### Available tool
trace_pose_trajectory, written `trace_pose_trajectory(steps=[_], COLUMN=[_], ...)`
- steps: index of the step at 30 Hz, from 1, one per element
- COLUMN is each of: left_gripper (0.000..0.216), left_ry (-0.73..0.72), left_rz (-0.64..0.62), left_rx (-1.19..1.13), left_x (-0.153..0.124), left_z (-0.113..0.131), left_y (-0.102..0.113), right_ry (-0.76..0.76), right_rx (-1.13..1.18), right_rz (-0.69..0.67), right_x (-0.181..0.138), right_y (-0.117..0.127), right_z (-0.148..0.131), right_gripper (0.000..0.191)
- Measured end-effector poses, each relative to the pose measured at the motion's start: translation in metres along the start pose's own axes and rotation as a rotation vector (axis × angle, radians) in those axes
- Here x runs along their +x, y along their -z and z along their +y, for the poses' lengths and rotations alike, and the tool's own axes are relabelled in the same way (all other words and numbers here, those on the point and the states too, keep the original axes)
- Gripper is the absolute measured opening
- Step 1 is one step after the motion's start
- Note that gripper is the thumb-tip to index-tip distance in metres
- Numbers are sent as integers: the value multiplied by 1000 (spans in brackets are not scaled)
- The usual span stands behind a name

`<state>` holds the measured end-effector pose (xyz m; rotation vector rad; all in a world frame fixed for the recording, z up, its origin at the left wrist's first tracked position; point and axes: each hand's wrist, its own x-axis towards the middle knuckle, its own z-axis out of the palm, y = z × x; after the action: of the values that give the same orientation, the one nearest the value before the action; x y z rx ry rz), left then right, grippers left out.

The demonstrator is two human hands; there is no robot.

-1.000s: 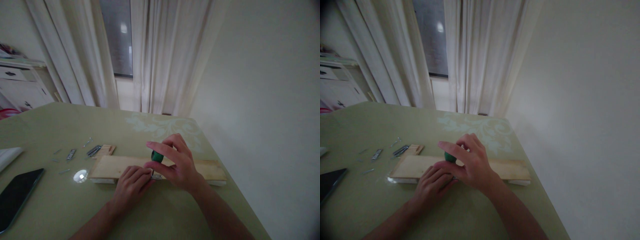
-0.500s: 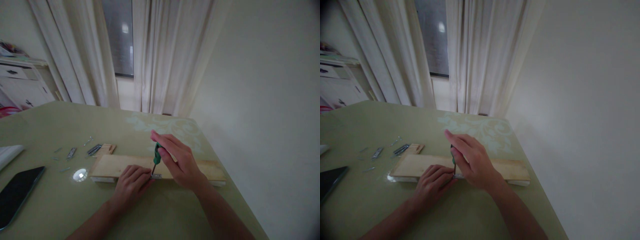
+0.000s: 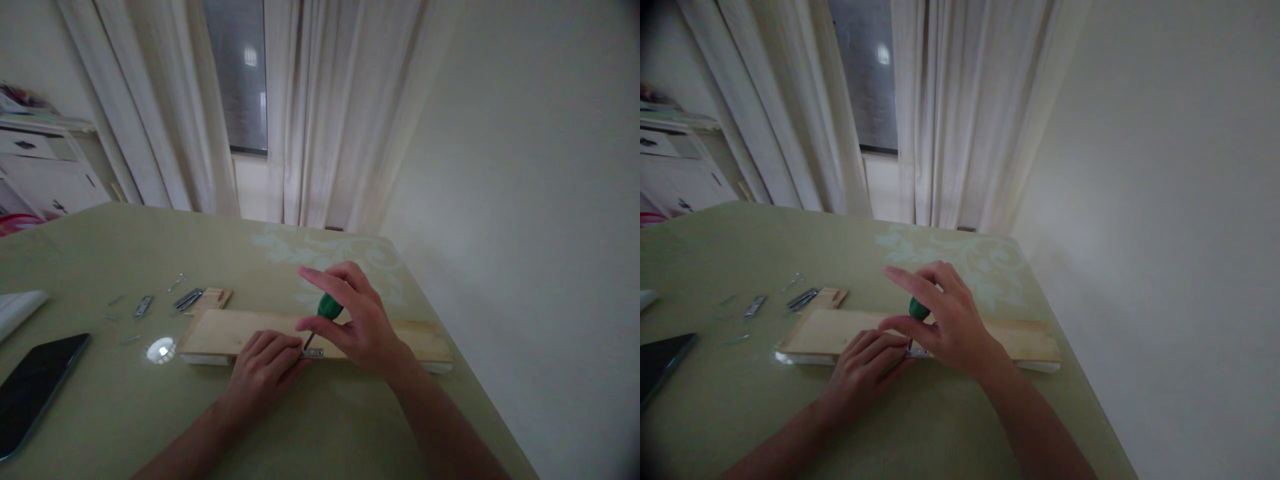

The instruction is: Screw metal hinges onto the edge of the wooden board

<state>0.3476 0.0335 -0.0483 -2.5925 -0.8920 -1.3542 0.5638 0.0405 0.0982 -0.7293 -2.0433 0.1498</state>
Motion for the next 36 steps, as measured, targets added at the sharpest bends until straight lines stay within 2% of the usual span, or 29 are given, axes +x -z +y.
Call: trace_pose_trajectory(steps=[2,3,5,8,10,13,17,20,22,25,28,32,36], left_gripper=[6,7,8,7,6,5,5,5,5,2,3,5,7], left_ry=[0,1,1,-4,-1,2,0,2,-5,-10,-6,-12,-9], left_rz=[-3,-5,-11,-6,-9,-15,-17,-15,-18,-20,-17,-12,-12], left_rx=[6,6,1,-6,-11,-27,-28,-27,-26,-21,-29,-35,-13], left_x=[0,0,0,1,0,0,0,0,0,-1,-3,-1,1], left_z=[0,0,0,0,0,-1,0,0,-1,-1,-2,-1,0], left_y=[0,0,1,1,1,0,1,1,1,-1,-2,-1,1], right_ry=[3,-5,-22,-3,7,-17,-8,3,-16,-36,-27,-25,1], right_rx=[98,147,157,-2,-22,61,-55,40,97,17,73,90,89], right_rz=[-111,-125,-50,51,-19,-98,-55,-112,-83,-23,-59,-6,-84], right_x=[0,0,-1,-1,0,3,4,4,4,3,2,2,3], right_y=[0,-1,-4,-5,-3,3,4,3,3,3,3,2,0], right_z=[-3,-5,-6,-5,-6,-9,-12,-12,-11,-9,-8,-8,-8], right_gripper=[55,57,55,47,45,55,48,48,49,50,42,48,52])
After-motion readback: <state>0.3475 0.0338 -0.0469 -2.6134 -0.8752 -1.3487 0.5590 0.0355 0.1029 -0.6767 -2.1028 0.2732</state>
